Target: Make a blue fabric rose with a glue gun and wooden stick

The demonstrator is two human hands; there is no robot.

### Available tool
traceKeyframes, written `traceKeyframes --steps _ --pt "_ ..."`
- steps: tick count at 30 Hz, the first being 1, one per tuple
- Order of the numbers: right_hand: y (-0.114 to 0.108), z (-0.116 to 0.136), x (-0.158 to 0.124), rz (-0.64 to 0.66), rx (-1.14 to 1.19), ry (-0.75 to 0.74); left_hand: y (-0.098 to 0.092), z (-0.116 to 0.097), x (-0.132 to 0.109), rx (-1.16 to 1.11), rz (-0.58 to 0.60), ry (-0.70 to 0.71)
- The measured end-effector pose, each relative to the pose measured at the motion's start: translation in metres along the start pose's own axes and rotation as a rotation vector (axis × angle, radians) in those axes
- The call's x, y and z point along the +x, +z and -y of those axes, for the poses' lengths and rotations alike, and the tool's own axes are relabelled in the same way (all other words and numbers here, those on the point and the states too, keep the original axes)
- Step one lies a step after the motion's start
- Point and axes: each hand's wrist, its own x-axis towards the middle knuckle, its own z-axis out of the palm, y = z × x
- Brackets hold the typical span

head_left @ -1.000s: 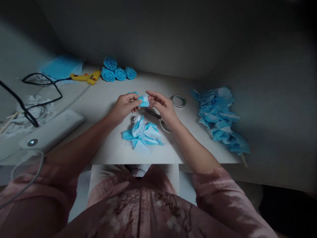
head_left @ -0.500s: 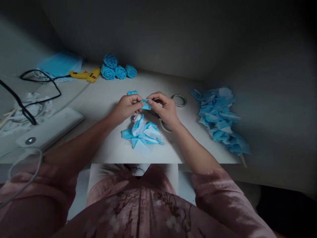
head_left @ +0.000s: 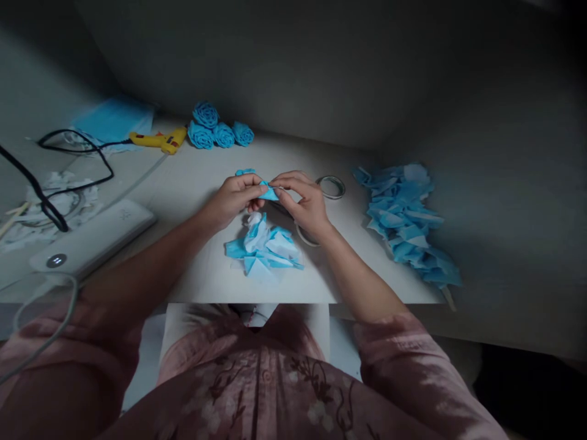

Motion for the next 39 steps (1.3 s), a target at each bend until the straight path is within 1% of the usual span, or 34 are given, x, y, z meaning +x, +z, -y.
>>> traceKeyframes --steps 4,8,13,16,19,25,32,37,39 --pt "0.000 0.000 -0.001 0.001 -0.001 -0.018 0.000 0.000 0.000 -0.017 0.003 0.003" --pt "0.000 0.004 -0.001 0.010 0.020 -0.003 0.000 0.002 0.002 0.013 -0.030 0.012" --pt "-0.001 0.000 0.002 -0.065 0.210 0.190 -0.002 0.005 0.006 0.072 -0.089 0.067" --pt "0.000 -0.006 0.003 -0.018 0.303 0.285 -0.002 0.008 0.007 0.092 -0.128 0.099" --pt "0.003 -0.007 0.001 0.045 0.346 0.332 -0.002 0.010 0.008 0.102 -0.140 0.131" --pt "0.008 -0.008 -0.002 0.047 0.401 0.358 0.000 0.007 0.005 0.164 -0.121 0.144" --pt "0.005 -0.019 0.000 0.022 0.348 0.330 -0.002 0.005 0.005 0.123 -0.086 0.143" --pt "0.007 -0.014 -0.001 0.065 0.325 0.293 -0.003 0.008 0.006 0.184 -0.096 0.148" --pt "0.007 -0.010 -0.001 0.056 0.327 0.279 -0.003 0.009 0.006 0.190 -0.101 0.140"
